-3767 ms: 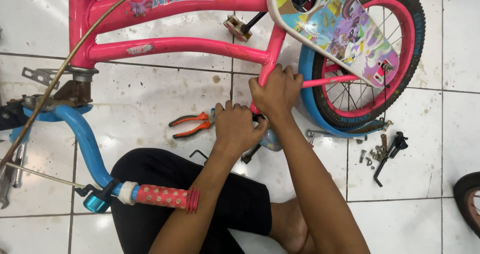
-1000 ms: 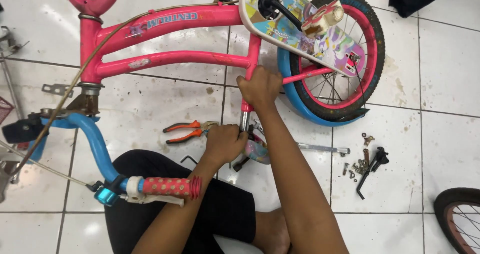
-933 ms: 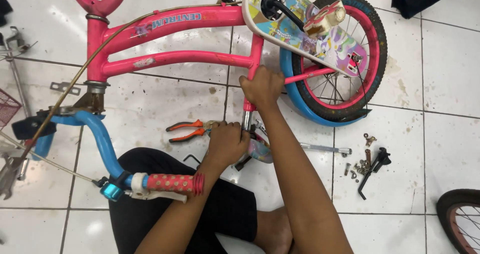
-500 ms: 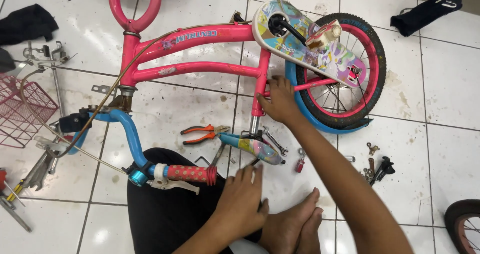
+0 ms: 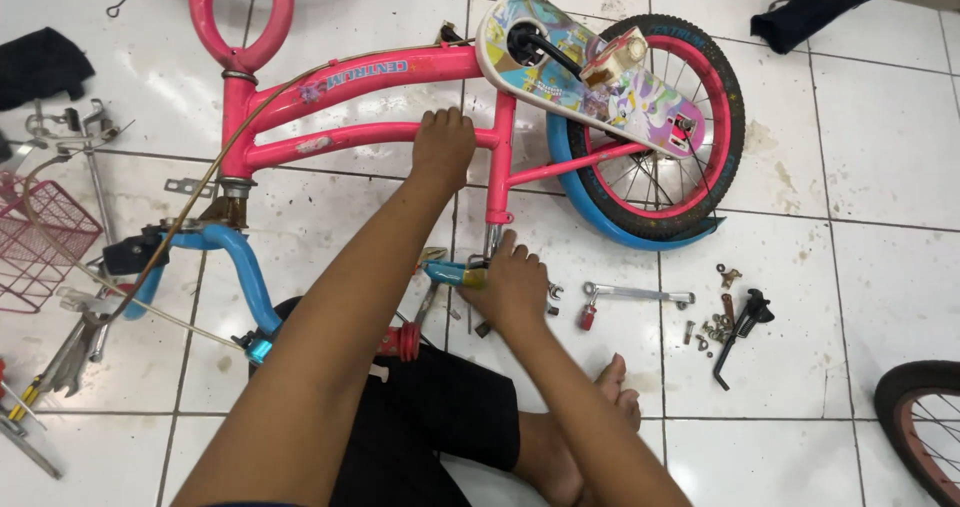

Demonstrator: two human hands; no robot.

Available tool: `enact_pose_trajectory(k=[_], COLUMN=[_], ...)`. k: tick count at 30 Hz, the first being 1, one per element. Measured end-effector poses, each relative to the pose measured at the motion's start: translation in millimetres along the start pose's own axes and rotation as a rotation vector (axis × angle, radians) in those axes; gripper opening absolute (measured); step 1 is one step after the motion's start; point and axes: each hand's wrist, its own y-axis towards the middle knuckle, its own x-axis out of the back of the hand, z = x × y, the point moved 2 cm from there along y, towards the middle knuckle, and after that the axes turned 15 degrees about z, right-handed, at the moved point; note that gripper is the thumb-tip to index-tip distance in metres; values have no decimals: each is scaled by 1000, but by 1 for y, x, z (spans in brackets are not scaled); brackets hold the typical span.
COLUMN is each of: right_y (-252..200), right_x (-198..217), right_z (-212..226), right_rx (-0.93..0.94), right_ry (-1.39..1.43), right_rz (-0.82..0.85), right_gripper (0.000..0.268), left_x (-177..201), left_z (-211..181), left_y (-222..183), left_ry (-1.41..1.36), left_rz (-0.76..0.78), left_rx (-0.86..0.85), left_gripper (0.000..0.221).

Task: Removing a chain guard from a pink bicycle using a wrench and pliers while sitting on the floor.

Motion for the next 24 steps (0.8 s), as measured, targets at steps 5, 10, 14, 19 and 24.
enact_pose_trajectory(k=[5,10,14,19,24], right_y=[7,34,22,3,-3], right_x=[-61,-66,-52,-22,-19], right_z=[25,11,8,13,24], right_rx=[38,-9,150,258,265], right_ry=[-404,-563,-605,-368,-245], right_rz=[-660,-803,-654,-527,-439], right_gripper=[58,26,6,27,40], left_x=[-12,1,10,20,43], left_z=[2,7,9,24,30], left_y=[17,9,-1,9,1], left_ry=[-42,-98,-95,-100,-5], left_rz=[-181,-236,-282,-284,-170], left_rx=[31,-3,-57,-72,-173], left_gripper=[25,8,12,17,11])
